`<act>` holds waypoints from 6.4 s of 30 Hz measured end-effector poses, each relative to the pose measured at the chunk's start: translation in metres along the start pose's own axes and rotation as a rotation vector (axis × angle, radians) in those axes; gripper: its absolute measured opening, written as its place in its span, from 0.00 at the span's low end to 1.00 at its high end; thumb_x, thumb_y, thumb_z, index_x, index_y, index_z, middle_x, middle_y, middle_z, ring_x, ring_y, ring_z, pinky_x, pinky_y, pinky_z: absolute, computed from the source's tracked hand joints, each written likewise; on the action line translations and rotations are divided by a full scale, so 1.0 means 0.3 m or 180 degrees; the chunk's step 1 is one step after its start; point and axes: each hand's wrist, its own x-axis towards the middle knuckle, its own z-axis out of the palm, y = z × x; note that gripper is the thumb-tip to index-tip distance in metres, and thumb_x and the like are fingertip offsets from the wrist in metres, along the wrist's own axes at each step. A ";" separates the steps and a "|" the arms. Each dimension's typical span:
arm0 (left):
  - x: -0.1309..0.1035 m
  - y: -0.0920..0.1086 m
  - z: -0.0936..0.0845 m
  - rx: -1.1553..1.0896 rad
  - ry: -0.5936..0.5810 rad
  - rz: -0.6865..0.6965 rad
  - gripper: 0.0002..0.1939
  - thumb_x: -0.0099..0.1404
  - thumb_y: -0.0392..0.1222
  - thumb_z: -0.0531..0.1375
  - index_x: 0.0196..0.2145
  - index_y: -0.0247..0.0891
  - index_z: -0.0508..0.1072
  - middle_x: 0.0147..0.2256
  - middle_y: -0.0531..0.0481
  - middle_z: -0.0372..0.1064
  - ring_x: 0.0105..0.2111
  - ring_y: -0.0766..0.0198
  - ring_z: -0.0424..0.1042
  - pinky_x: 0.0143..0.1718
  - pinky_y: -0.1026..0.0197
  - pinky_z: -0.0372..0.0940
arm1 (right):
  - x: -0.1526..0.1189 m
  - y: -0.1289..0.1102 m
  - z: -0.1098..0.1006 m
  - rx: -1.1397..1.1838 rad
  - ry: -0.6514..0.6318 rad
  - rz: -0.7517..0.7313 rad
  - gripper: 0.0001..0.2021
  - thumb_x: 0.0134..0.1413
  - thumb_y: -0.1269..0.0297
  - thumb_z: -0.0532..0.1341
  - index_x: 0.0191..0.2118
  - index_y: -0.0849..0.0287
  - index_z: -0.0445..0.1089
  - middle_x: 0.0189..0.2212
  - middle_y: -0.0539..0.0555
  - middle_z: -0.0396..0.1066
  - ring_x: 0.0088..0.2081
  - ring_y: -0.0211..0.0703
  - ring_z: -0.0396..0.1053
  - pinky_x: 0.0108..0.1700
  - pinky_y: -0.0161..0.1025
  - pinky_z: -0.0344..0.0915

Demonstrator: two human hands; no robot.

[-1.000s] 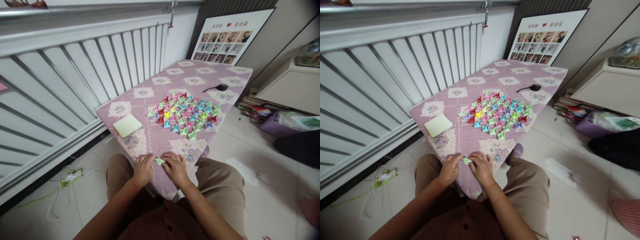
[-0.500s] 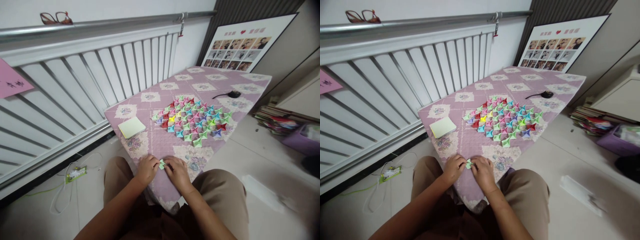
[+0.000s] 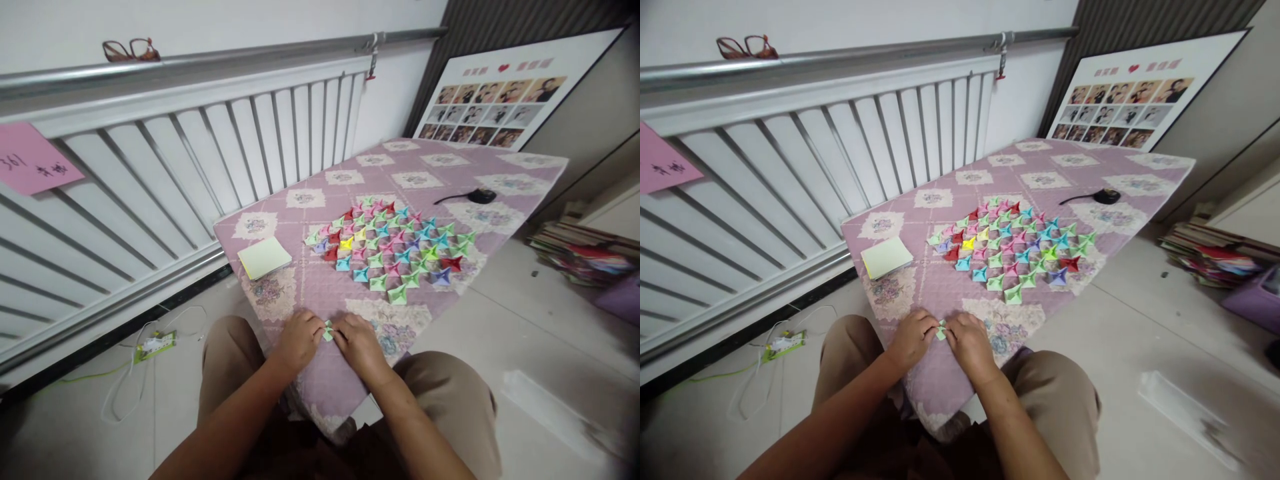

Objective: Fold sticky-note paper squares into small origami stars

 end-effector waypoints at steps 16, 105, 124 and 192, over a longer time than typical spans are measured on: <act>-0.006 -0.012 -0.004 -0.0562 0.0186 0.0055 0.09 0.65 0.38 0.55 0.31 0.40 0.74 0.32 0.52 0.69 0.36 0.64 0.67 0.40 0.59 0.58 | 0.013 0.010 -0.025 0.0925 -0.0075 -0.0006 0.10 0.59 0.62 0.57 0.27 0.55 0.70 0.27 0.50 0.70 0.32 0.40 0.67 0.36 0.37 0.58; 0.004 0.037 -0.001 -0.0034 -0.0070 -0.0005 0.06 0.67 0.36 0.52 0.36 0.40 0.69 0.37 0.51 0.68 0.41 0.60 0.65 0.46 0.55 0.58 | -0.036 0.090 -0.050 0.0740 0.0367 0.0124 0.06 0.59 0.64 0.54 0.37 0.57 0.67 0.34 0.55 0.70 0.38 0.45 0.67 0.41 0.42 0.64; 0.004 0.030 0.005 0.0018 -0.0177 -0.0010 0.06 0.62 0.35 0.56 0.38 0.41 0.69 0.37 0.51 0.69 0.40 0.59 0.66 0.44 0.55 0.57 | 0.048 -0.075 -0.057 -0.0296 -0.0449 0.0525 0.05 0.53 0.70 0.58 0.32 0.57 0.72 0.55 0.60 0.64 0.60 0.58 0.52 0.49 0.55 0.60; -0.030 0.037 0.031 -0.0369 -0.0058 0.0086 0.10 0.64 0.36 0.49 0.37 0.41 0.70 0.37 0.48 0.71 0.40 0.57 0.69 0.44 0.52 0.64 | -0.101 0.030 -0.102 0.0814 0.1133 0.0657 0.04 0.55 0.70 0.57 0.31 0.55 0.66 0.26 0.50 0.67 0.31 0.40 0.66 0.33 0.36 0.63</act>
